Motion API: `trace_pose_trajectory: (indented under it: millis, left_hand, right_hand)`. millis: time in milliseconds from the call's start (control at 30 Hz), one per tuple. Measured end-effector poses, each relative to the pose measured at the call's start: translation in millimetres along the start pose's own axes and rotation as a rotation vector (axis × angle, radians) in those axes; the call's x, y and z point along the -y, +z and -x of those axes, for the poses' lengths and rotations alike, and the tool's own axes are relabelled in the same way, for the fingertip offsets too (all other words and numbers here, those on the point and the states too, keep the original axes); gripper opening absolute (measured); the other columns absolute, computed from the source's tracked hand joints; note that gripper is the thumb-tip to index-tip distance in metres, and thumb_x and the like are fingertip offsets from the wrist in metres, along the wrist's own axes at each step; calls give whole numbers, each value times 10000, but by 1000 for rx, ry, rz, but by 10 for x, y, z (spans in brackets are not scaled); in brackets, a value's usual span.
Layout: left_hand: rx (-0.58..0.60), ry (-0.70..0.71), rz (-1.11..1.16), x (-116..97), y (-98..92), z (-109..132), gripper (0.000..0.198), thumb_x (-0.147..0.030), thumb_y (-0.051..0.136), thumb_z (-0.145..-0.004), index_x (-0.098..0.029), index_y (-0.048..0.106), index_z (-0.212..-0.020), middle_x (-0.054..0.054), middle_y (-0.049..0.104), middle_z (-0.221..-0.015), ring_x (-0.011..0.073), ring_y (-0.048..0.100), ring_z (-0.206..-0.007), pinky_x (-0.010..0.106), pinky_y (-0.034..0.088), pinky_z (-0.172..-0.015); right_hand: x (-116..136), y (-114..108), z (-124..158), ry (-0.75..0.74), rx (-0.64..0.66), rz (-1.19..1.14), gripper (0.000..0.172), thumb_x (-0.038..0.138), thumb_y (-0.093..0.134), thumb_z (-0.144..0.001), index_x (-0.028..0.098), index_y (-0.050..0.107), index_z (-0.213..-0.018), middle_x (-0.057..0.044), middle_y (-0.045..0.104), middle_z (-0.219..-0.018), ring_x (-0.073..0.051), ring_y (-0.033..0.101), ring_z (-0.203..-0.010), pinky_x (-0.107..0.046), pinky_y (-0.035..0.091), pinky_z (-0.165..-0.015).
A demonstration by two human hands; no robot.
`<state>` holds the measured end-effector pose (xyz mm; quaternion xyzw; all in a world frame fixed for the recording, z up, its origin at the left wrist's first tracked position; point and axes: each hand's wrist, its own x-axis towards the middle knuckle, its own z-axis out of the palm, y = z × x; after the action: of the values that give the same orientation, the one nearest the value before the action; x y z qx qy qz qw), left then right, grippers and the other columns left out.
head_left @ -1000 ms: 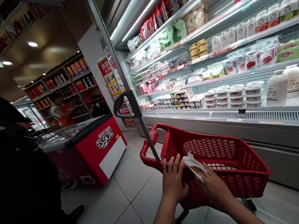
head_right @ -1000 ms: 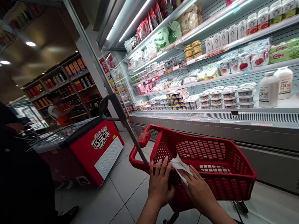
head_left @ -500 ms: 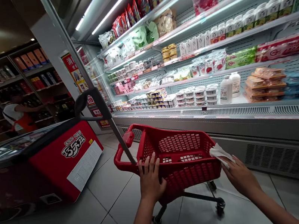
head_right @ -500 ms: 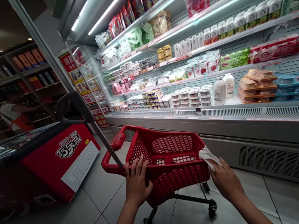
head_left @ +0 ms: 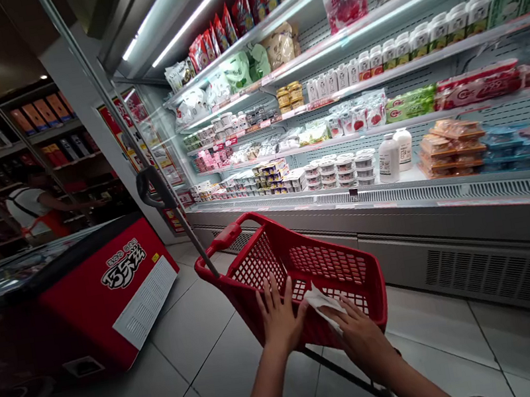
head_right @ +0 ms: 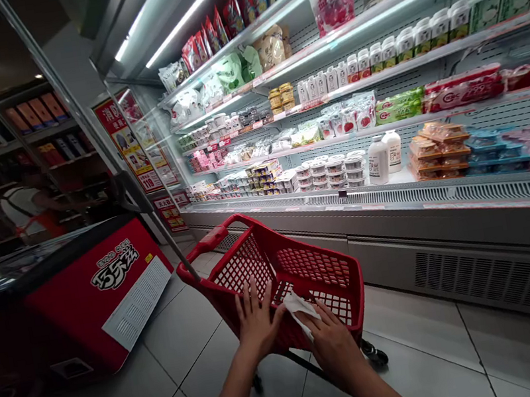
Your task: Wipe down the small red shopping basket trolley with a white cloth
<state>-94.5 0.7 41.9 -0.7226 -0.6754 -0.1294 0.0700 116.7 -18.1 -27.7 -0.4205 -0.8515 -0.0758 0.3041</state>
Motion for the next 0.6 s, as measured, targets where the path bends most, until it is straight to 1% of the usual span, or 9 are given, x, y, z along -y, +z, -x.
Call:
trace_pose_trajectory:
  millis: [33, 67, 133, 267, 333, 400, 500, 567, 600]
  left_hand:
    - [-5, 20, 22, -68, 72, 53, 697, -661, 351, -1012, -381, 218, -1636, -1, 108, -1739, 324, 15, -1604, 624, 95, -1270]
    - [-22, 9, 36, -119, 132, 105, 689, -653, 334, -1020, -379, 204, -1639, 4, 73, -1743, 324, -1, -1603, 620, 111, -1269]
    - [-45, -7, 55, -152, 203, 181, 686, -640, 311, -1032, -357, 193, -1645, 28, 33, -1744, 325, -16, -1602, 623, 113, -1265]
    - [-62, -4, 69, -2, 207, 161, 778, -665, 367, -1008, -257, 212, -1652, 107, 66, -1738, 336, 2, -1602, 656, 65, -1254]
    - [-85, -13, 76, 70, 200, 108, 818, -652, 419, -991, -199, 234, -1646, 143, 71, -1733, 350, 5, -1600, 664, 52, -1250]
    - [-119, -41, 78, 58, 218, 80, 813, -584, 468, -983, -149, 256, -1636, 169, 64, -1729, 369, -5, -1596, 670, 55, -1248]
    - [-139, -21, 86, -139, 292, 139, 851, -506, 559, -938, -108, 262, -1629, 193, 60, -1724, 402, -14, -1589, 669, 87, -1251]
    - [-115, 64, 110, -319, 352, 236, 897, -512, 603, -913, -143, 234, -1642, 181, 52, -1727, 412, 5, -1587, 665, 126, -1251]
    - [-106, 99, 127, -395, 374, 288, 879, -499, 596, -923, -175, 219, -1649, 159, 44, -1732, 411, 5, -1587, 662, 154, -1249]
  right_hand:
    - [27, 6, 20, -11, 14, -4, 557, 188, 475, -973, 219, 504, -1529, -55, 610, -1475, -291, 525, -1392, -484, 468, -1151]
    - [43, -1, 58, -16, 27, -5, 563, 187, 479, -969, 217, 501, -1531, -51, 602, -1484, -297, 529, -1389, -484, 477, -1145]
    - [38, -54, 199, -6, 44, -5, 590, 178, 476, -963, 218, 471, -1552, -44, 572, -1514, -305, 517, -1400, -483, 492, -1134]
    - [-125, -321, 618, -29, 85, -25, 645, 204, 465, -996, 272, 327, -1622, -14, 507, -1566, -281, 507, -1416, -448, 523, -1109]
    - [-247, -473, 742, -57, 115, -32, 616, 241, 474, -1017, 318, 340, -1614, 9, 541, -1538, -269, 523, -1405, -429, 540, -1090]
    - [-325, -570, 733, -62, 137, -40, 577, 264, 487, -1027, 349, 387, -1589, 17, 580, -1504, -261, 531, -1400, -434, 527, -1106]
    - [-269, -559, 555, -67, 128, -64, 566, 235, 509, -1014, 324, 430, -1567, -22, 626, -1458, -253, 563, -1368, -471, 474, -1160]
    - [-150, -484, 452, -92, 106, -74, 590, 193, 530, -985, 269, 442, -1563, -59, 633, -1448, -253, 578, -1350, -468, 474, -1160]
    - [-98, -446, 430, -111, 98, -74, 606, 176, 538, -969, 243, 442, -1563, -73, 625, -1456, -255, 575, -1353, -458, 482, -1154]
